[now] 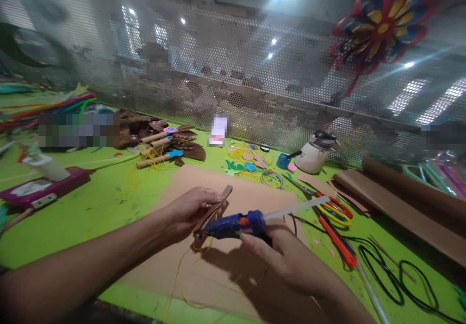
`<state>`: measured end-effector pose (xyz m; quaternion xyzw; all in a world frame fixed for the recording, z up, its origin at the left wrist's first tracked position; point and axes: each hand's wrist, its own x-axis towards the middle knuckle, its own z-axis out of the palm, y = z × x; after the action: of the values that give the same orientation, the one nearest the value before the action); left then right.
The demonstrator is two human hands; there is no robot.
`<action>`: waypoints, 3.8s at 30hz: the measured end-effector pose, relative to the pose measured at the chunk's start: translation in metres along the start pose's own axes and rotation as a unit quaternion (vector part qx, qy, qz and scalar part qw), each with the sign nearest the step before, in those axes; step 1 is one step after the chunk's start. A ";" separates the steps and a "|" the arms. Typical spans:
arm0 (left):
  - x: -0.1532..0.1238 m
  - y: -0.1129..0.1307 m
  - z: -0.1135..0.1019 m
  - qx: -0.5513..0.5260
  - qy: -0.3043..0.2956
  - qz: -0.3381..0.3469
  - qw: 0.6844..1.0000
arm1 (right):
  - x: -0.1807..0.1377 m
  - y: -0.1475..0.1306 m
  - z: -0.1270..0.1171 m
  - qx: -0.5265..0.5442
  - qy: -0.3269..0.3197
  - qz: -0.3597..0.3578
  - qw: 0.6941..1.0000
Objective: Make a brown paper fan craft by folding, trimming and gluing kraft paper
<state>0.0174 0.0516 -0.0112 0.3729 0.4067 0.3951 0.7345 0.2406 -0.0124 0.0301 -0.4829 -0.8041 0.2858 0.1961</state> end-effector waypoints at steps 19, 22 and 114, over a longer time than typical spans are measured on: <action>0.001 -0.004 -0.001 0.003 -0.007 0.010 1.000 | 0.000 0.001 0.002 0.016 0.008 0.014 1.000; 0.001 -0.004 -0.001 0.004 -0.011 0.007 1.000 | 0.000 0.000 0.003 0.017 0.007 0.025 1.000; -0.003 0.000 0.001 0.001 -0.031 -0.008 0.999 | 0.006 0.005 0.003 0.070 -0.022 0.034 0.997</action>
<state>0.0169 0.0485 -0.0095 0.3821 0.3876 0.3769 0.7495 0.2395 -0.0062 0.0251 -0.4889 -0.7691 0.3588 0.2018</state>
